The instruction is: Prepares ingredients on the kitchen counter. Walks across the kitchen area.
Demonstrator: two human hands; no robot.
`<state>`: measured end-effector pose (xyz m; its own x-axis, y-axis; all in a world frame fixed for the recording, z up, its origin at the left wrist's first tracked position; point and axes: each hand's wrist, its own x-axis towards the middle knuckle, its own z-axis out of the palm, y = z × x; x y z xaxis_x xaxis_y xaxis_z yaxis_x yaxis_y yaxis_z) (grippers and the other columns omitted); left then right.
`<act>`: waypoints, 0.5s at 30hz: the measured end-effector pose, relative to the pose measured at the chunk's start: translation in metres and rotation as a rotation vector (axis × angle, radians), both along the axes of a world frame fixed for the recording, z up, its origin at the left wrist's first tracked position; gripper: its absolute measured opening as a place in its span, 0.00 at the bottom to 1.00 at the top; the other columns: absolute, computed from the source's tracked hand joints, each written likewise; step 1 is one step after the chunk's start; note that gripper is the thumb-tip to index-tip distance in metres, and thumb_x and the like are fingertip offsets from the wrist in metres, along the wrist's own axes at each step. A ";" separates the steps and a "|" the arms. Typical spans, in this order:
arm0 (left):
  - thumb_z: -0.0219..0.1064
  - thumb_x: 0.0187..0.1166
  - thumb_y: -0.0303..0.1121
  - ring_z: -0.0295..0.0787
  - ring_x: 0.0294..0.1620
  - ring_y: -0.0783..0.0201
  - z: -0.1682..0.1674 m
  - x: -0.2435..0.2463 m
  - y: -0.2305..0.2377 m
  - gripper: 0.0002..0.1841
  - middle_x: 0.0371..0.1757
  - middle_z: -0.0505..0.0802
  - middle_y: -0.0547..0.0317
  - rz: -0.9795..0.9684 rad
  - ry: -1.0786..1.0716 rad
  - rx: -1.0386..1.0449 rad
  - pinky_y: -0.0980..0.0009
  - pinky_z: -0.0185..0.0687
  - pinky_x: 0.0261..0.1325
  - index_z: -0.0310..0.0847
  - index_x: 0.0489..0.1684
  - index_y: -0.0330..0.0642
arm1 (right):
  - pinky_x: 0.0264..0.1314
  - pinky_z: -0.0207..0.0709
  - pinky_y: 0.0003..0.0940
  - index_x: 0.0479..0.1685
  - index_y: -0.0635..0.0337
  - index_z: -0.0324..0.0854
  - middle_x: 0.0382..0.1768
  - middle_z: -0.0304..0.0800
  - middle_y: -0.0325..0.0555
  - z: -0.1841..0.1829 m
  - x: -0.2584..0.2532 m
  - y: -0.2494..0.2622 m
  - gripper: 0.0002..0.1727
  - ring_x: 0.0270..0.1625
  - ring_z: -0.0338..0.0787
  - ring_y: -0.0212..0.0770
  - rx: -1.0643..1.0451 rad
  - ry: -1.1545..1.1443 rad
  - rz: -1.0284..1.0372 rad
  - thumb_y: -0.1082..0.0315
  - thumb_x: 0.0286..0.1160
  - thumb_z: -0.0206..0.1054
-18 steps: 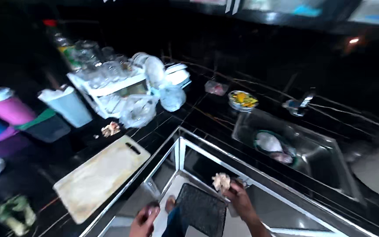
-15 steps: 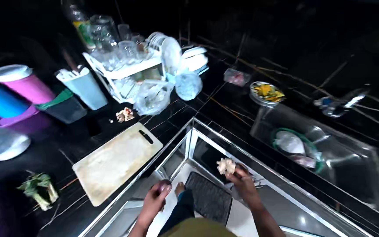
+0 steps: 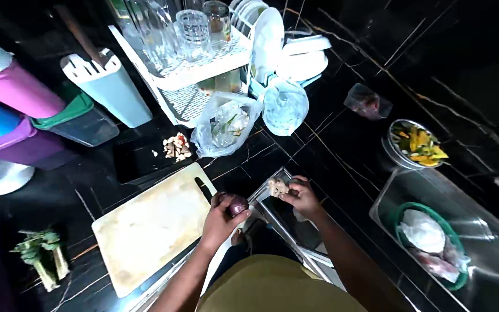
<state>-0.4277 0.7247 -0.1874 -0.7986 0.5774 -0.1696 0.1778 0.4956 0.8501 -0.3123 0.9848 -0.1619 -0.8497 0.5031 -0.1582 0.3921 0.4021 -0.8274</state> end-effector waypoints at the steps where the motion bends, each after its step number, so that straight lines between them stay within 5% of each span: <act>1: 0.79 0.59 0.66 0.82 0.73 0.47 0.002 -0.005 0.006 0.39 0.83 0.71 0.36 0.004 0.027 -0.038 0.48 0.84 0.68 0.86 0.66 0.49 | 0.70 0.79 0.39 0.40 0.67 0.90 0.75 0.72 0.66 0.004 -0.019 0.009 0.14 0.72 0.79 0.51 0.013 -0.076 0.050 0.65 0.63 0.82; 8: 0.78 0.60 0.68 0.86 0.68 0.41 0.008 -0.033 0.059 0.38 0.85 0.69 0.35 0.065 0.077 -0.197 0.43 0.87 0.61 0.85 0.67 0.53 | 0.74 0.77 0.51 0.42 0.68 0.90 0.70 0.78 0.65 -0.005 -0.127 0.071 0.16 0.72 0.80 0.56 0.090 -0.273 0.273 0.63 0.65 0.81; 15: 0.77 0.62 0.68 0.92 0.54 0.38 0.005 -0.061 0.122 0.38 0.90 0.62 0.34 0.060 0.094 -0.390 0.44 0.90 0.51 0.84 0.70 0.56 | 0.63 0.83 0.45 0.46 0.60 0.90 0.73 0.74 0.61 -0.006 -0.139 0.121 0.16 0.64 0.83 0.51 0.090 -0.156 0.157 0.64 0.62 0.84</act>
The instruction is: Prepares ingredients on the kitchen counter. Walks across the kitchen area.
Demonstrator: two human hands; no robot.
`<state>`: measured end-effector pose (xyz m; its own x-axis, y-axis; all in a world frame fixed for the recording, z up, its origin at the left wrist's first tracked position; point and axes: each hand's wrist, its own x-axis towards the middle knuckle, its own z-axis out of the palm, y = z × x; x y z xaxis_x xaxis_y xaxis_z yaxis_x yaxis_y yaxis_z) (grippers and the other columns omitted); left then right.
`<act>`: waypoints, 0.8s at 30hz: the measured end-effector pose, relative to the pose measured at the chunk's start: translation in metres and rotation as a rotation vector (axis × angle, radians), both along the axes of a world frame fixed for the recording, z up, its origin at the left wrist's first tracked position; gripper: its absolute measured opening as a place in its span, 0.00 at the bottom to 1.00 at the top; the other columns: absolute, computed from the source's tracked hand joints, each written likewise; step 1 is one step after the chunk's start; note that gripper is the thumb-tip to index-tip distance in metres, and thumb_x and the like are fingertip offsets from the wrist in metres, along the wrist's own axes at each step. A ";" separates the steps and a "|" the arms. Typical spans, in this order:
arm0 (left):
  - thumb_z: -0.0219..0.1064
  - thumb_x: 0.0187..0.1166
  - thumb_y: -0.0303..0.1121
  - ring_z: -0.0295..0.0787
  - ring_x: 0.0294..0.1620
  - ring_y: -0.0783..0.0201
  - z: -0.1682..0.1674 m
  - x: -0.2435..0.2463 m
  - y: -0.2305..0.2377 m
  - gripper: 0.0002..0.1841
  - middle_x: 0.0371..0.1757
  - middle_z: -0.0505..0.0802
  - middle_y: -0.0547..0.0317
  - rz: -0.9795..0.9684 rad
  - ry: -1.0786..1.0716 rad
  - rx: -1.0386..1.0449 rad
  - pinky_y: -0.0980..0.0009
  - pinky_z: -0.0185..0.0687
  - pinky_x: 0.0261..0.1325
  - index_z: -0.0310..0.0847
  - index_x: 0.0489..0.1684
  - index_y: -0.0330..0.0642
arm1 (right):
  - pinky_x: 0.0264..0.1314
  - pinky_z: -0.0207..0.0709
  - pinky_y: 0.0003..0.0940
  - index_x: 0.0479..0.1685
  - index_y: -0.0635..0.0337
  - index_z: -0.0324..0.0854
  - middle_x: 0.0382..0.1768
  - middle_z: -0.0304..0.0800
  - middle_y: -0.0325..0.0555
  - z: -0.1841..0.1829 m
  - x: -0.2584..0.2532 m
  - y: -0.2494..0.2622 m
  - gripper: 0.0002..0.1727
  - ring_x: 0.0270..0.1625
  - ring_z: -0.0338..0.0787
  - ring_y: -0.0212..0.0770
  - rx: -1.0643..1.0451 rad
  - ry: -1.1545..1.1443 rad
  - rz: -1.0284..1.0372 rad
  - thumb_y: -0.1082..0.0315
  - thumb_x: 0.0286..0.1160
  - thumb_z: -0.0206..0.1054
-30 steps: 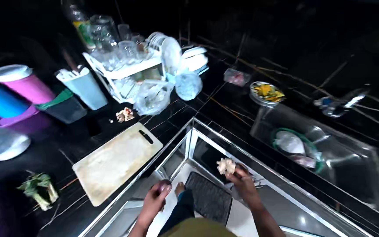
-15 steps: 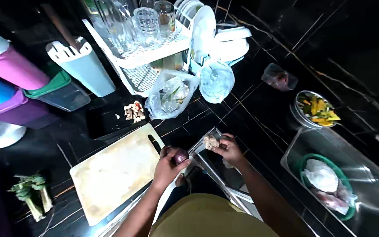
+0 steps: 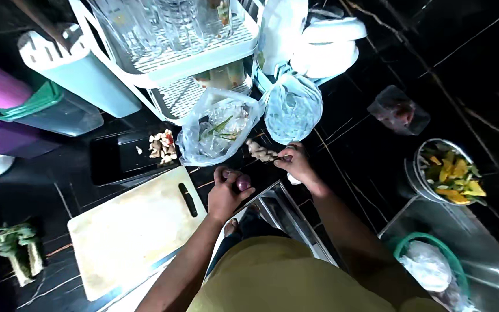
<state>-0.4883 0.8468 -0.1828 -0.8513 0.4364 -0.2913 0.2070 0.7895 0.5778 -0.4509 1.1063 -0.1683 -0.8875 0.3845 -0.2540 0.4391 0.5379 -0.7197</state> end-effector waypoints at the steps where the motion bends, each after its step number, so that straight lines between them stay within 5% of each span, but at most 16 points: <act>1: 0.77 0.62 0.68 0.93 0.52 0.39 -0.002 -0.003 0.008 0.38 0.90 0.61 0.35 -0.005 0.003 -0.025 0.45 0.90 0.50 0.84 0.70 0.58 | 0.60 0.84 0.44 0.46 0.61 0.90 0.73 0.73 0.61 -0.002 0.002 0.004 0.15 0.60 0.84 0.50 0.021 0.007 0.018 0.64 0.63 0.84; 7: 0.74 0.67 0.66 0.91 0.57 0.38 -0.011 -0.023 0.049 0.36 0.86 0.68 0.35 -0.053 0.015 -0.184 0.43 0.88 0.56 0.80 0.76 0.64 | 0.48 0.87 0.35 0.48 0.61 0.91 0.75 0.75 0.63 -0.039 0.012 0.009 0.13 0.44 0.89 0.41 0.200 0.211 0.159 0.65 0.67 0.76; 15: 0.73 0.72 0.61 0.83 0.69 0.34 -0.022 -0.047 0.059 0.33 0.76 0.81 0.35 -0.056 0.133 -0.257 0.38 0.82 0.60 0.78 0.78 0.66 | 0.61 0.87 0.45 0.42 0.54 0.94 0.69 0.85 0.59 -0.058 0.012 -0.020 0.08 0.62 0.90 0.55 0.373 0.593 0.411 0.64 0.71 0.72; 20: 0.75 0.71 0.59 0.81 0.71 0.33 -0.022 -0.050 0.038 0.33 0.74 0.82 0.34 0.045 0.152 -0.254 0.37 0.81 0.61 0.79 0.78 0.65 | 0.56 0.90 0.47 0.45 0.52 0.93 0.72 0.86 0.53 -0.059 0.001 -0.046 0.09 0.66 0.90 0.56 0.374 0.561 0.642 0.62 0.77 0.69; 24: 0.77 0.69 0.57 0.78 0.74 0.33 -0.034 -0.052 0.023 0.33 0.74 0.81 0.35 0.049 0.286 -0.198 0.38 0.81 0.62 0.80 0.77 0.61 | 0.48 0.91 0.53 0.45 0.52 0.94 0.73 0.84 0.53 -0.070 -0.028 -0.063 0.10 0.63 0.91 0.61 0.494 0.557 0.621 0.58 0.76 0.72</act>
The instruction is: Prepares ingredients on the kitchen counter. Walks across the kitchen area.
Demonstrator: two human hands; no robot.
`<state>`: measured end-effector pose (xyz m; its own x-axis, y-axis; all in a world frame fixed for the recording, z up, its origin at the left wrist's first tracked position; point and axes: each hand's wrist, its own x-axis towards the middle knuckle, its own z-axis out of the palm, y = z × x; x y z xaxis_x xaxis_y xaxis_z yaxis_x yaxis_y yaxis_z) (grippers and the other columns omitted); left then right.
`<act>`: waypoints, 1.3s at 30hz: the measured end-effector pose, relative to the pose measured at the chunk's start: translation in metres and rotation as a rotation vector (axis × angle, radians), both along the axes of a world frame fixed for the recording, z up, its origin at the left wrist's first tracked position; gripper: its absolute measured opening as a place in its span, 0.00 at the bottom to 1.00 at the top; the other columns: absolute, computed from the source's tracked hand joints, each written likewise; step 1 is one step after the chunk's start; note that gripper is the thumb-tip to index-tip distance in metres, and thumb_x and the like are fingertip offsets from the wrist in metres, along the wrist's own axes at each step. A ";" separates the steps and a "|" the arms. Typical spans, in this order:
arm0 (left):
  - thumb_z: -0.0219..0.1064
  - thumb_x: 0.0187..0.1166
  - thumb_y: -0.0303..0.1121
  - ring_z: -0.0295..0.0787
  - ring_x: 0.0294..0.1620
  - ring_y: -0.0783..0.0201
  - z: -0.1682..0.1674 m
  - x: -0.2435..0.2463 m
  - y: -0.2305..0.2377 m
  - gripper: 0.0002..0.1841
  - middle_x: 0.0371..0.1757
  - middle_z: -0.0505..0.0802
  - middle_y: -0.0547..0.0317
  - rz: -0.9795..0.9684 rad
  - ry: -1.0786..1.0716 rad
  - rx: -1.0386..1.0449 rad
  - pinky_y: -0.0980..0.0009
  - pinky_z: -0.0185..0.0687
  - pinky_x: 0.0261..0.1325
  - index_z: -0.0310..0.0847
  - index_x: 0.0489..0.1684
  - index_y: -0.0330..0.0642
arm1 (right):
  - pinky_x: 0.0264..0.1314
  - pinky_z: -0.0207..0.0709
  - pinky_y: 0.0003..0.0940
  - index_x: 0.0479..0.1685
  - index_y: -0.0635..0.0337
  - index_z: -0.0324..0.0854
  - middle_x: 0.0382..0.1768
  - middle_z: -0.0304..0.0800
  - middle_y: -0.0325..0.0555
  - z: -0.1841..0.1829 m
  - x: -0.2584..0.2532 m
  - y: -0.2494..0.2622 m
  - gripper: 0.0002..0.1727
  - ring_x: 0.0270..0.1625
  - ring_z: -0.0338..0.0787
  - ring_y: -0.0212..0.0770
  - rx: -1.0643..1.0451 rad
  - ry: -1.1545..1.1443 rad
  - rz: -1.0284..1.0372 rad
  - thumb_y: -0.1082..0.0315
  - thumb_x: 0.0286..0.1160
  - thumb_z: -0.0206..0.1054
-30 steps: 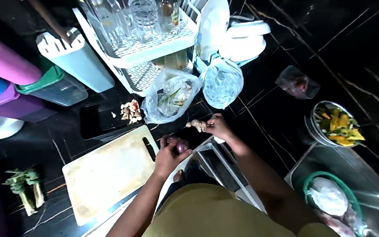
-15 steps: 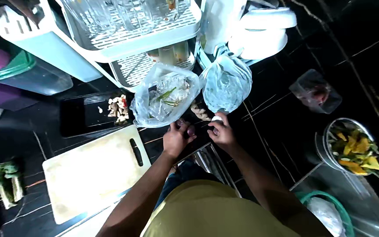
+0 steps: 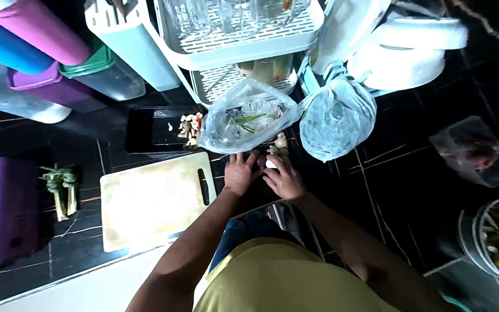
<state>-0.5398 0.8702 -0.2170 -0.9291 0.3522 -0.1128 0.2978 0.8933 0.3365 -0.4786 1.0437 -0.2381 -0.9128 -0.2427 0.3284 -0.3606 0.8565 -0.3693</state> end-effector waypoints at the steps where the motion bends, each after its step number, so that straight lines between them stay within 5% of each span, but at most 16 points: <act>1: 0.77 0.70 0.56 0.78 0.73 0.32 -0.004 0.000 -0.004 0.32 0.73 0.83 0.35 -0.014 0.057 0.029 0.37 0.79 0.63 0.81 0.76 0.60 | 0.48 0.91 0.54 0.44 0.52 0.93 0.75 0.83 0.52 0.000 -0.006 -0.005 0.12 0.64 0.90 0.63 0.031 -0.007 -0.033 0.55 0.76 0.73; 4: 0.77 0.72 0.51 0.78 0.74 0.31 -0.012 0.001 -0.016 0.31 0.72 0.84 0.35 -0.022 0.158 0.123 0.33 0.74 0.69 0.81 0.77 0.56 | 0.55 0.87 0.60 0.50 0.51 0.92 0.83 0.76 0.48 0.003 -0.015 -0.014 0.21 0.75 0.82 0.67 0.124 -0.089 -0.124 0.44 0.75 0.70; 10: 0.75 0.72 0.54 0.76 0.76 0.32 -0.025 0.021 -0.048 0.35 0.74 0.83 0.37 -0.055 0.227 0.205 0.33 0.69 0.75 0.76 0.81 0.54 | 0.53 0.86 0.58 0.68 0.36 0.88 0.91 0.63 0.44 0.008 -0.001 -0.016 0.28 0.76 0.78 0.65 0.110 -0.135 -0.209 0.35 0.75 0.66; 12: 0.75 0.72 0.54 0.75 0.78 0.34 -0.031 0.029 -0.060 0.34 0.76 0.82 0.42 -0.074 0.232 0.243 0.34 0.67 0.78 0.77 0.80 0.57 | 0.59 0.84 0.59 0.72 0.31 0.85 0.90 0.63 0.51 0.006 0.012 -0.013 0.30 0.78 0.77 0.67 0.095 -0.080 -0.259 0.33 0.72 0.66; 16: 0.72 0.77 0.49 0.66 0.86 0.33 -0.041 0.047 -0.081 0.30 0.86 0.76 0.51 -0.132 0.238 0.334 0.29 0.58 0.82 0.77 0.81 0.59 | 0.77 0.71 0.65 0.78 0.41 0.81 0.86 0.65 0.67 -0.015 0.036 -0.008 0.34 0.80 0.74 0.71 0.077 -0.035 -0.289 0.34 0.76 0.62; 21: 0.67 0.80 0.50 0.69 0.84 0.33 -0.042 0.069 -0.103 0.26 0.85 0.77 0.49 -0.131 0.385 0.367 0.26 0.58 0.80 0.79 0.79 0.63 | 0.81 0.56 0.80 0.84 0.38 0.75 0.87 0.64 0.67 -0.028 0.038 -0.013 0.38 0.84 0.70 0.71 0.124 0.039 -0.330 0.29 0.80 0.53; 25: 0.65 0.80 0.51 0.69 0.85 0.36 -0.039 0.090 -0.132 0.24 0.83 0.78 0.44 -0.036 0.478 0.384 0.29 0.58 0.81 0.81 0.75 0.60 | 0.81 0.54 0.80 0.84 0.44 0.75 0.87 0.61 0.69 0.009 0.029 -0.026 0.42 0.84 0.67 0.74 0.071 0.035 -0.341 0.28 0.78 0.53; 29: 0.60 0.84 0.54 0.62 0.89 0.39 -0.045 0.106 -0.171 0.25 0.86 0.74 0.44 0.105 0.548 0.360 0.30 0.50 0.85 0.77 0.78 0.62 | 0.83 0.66 0.65 0.79 0.60 0.77 0.87 0.58 0.74 0.059 0.006 -0.057 0.35 0.86 0.65 0.73 -0.134 0.080 -0.246 0.52 0.72 0.70; 35: 0.48 0.88 0.59 0.53 0.93 0.42 -0.051 0.118 -0.222 0.28 0.89 0.68 0.41 0.338 0.673 0.313 0.33 0.38 0.89 0.69 0.84 0.61 | 0.77 0.78 0.50 0.72 0.66 0.81 0.79 0.73 0.68 0.188 -0.083 -0.143 0.26 0.78 0.80 0.59 -0.160 0.145 0.095 0.59 0.79 0.68; 39: 0.44 0.89 0.61 0.51 0.94 0.48 -0.062 0.119 -0.234 0.30 0.90 0.66 0.46 0.398 0.736 0.303 0.38 0.35 0.91 0.64 0.86 0.62 | 0.65 0.87 0.45 0.81 0.69 0.68 0.78 0.73 0.66 0.253 -0.183 -0.213 0.35 0.65 0.89 0.51 -0.358 0.012 0.137 0.65 0.74 0.75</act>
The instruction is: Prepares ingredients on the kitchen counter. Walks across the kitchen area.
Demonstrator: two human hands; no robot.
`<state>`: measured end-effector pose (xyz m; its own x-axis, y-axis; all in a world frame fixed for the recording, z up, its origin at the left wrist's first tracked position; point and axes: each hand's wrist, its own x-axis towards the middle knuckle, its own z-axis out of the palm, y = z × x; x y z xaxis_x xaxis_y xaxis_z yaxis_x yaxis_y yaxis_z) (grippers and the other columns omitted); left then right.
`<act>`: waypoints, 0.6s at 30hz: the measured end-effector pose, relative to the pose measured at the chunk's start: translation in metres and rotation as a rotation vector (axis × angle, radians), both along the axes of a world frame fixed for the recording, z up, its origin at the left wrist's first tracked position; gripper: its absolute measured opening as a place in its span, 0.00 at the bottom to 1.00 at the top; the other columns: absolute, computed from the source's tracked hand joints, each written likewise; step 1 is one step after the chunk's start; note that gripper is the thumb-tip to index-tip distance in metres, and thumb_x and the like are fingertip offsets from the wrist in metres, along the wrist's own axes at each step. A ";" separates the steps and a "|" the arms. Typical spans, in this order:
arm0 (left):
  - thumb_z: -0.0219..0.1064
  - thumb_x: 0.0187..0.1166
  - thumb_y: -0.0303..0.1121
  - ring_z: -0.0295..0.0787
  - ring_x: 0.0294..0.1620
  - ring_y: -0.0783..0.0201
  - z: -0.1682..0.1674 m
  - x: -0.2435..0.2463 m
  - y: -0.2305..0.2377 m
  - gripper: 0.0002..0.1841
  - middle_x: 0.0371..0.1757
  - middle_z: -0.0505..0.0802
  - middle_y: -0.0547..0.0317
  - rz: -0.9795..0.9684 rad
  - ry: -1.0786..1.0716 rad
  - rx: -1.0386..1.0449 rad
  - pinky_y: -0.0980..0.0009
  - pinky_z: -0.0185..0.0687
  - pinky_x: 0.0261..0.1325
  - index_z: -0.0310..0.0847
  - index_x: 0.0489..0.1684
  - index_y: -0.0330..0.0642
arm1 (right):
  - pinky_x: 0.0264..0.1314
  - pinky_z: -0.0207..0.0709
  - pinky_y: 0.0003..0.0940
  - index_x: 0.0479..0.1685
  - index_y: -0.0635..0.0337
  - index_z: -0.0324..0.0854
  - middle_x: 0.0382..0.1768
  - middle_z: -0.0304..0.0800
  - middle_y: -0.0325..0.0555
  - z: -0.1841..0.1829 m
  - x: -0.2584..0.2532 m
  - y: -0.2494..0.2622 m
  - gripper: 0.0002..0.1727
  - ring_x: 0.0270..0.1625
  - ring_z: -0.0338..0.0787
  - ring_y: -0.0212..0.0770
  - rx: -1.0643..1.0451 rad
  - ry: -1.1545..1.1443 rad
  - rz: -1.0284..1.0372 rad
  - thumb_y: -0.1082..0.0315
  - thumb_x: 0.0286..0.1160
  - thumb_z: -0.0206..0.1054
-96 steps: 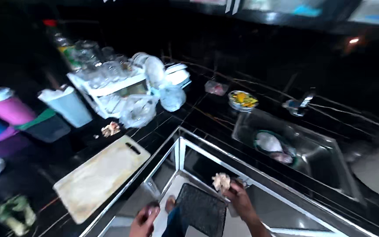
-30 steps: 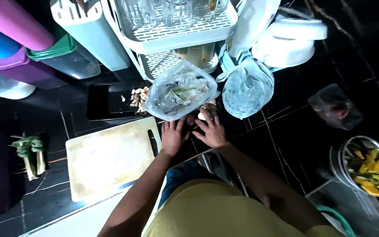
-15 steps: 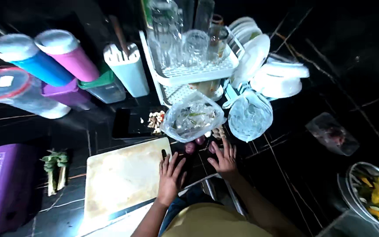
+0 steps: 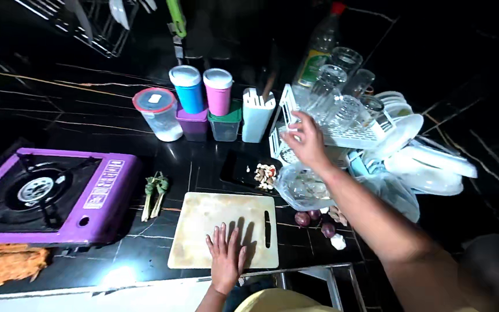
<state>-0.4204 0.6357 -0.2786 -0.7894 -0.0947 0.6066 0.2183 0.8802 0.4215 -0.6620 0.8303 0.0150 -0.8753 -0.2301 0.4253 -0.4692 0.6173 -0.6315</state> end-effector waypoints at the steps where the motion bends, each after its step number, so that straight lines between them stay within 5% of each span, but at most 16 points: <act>1: 0.44 0.89 0.61 0.51 0.94 0.50 -0.001 0.000 0.001 0.29 0.90 0.67 0.48 -0.003 0.011 0.001 0.39 0.35 0.91 0.64 0.86 0.63 | 0.61 0.88 0.44 0.84 0.66 0.64 0.79 0.72 0.65 0.012 -0.028 -0.018 0.39 0.61 0.91 0.50 -0.027 -0.065 -0.041 0.64 0.75 0.75; 5: 0.44 0.90 0.59 0.51 0.94 0.54 -0.002 0.002 0.001 0.28 0.90 0.66 0.55 -0.014 0.013 0.010 0.41 0.33 0.92 0.63 0.86 0.64 | 0.57 0.88 0.53 0.89 0.62 0.55 0.78 0.72 0.68 0.025 -0.138 -0.067 0.49 0.61 0.90 0.59 -0.201 -0.272 -0.230 0.55 0.71 0.78; 9: 0.45 0.89 0.58 0.50 0.95 0.56 -0.005 0.004 0.000 0.27 0.91 0.66 0.57 -0.033 0.010 0.032 0.41 0.31 0.93 0.65 0.84 0.64 | 0.54 0.86 0.55 0.74 0.67 0.73 0.55 0.88 0.64 0.021 -0.194 -0.083 0.37 0.50 0.92 0.57 -0.134 -0.351 -0.455 0.47 0.75 0.74; 12: 0.45 0.89 0.58 0.51 0.94 0.55 -0.007 0.005 -0.001 0.27 0.90 0.67 0.57 -0.047 0.009 0.029 0.41 0.32 0.93 0.67 0.83 0.63 | 0.52 0.86 0.50 0.69 0.66 0.77 0.52 0.89 0.60 0.030 -0.201 -0.082 0.27 0.45 0.92 0.51 -0.111 -0.290 -0.554 0.54 0.82 0.65; 15: 0.48 0.88 0.57 0.56 0.92 0.54 -0.006 0.005 -0.001 0.26 0.88 0.70 0.55 -0.048 -0.006 0.032 0.41 0.35 0.92 0.70 0.81 0.64 | 0.58 0.86 0.49 0.76 0.65 0.73 0.63 0.85 0.60 0.058 -0.192 -0.071 0.29 0.56 0.90 0.50 -0.138 -0.057 -0.509 0.55 0.84 0.64; 18: 0.51 0.88 0.57 0.58 0.91 0.52 -0.003 0.007 0.000 0.25 0.87 0.72 0.54 -0.066 -0.023 0.046 0.40 0.38 0.91 0.71 0.79 0.64 | 0.68 0.81 0.35 0.73 0.69 0.74 0.63 0.86 0.55 0.101 -0.170 -0.049 0.28 0.63 0.88 0.39 -0.124 0.226 -0.383 0.55 0.85 0.63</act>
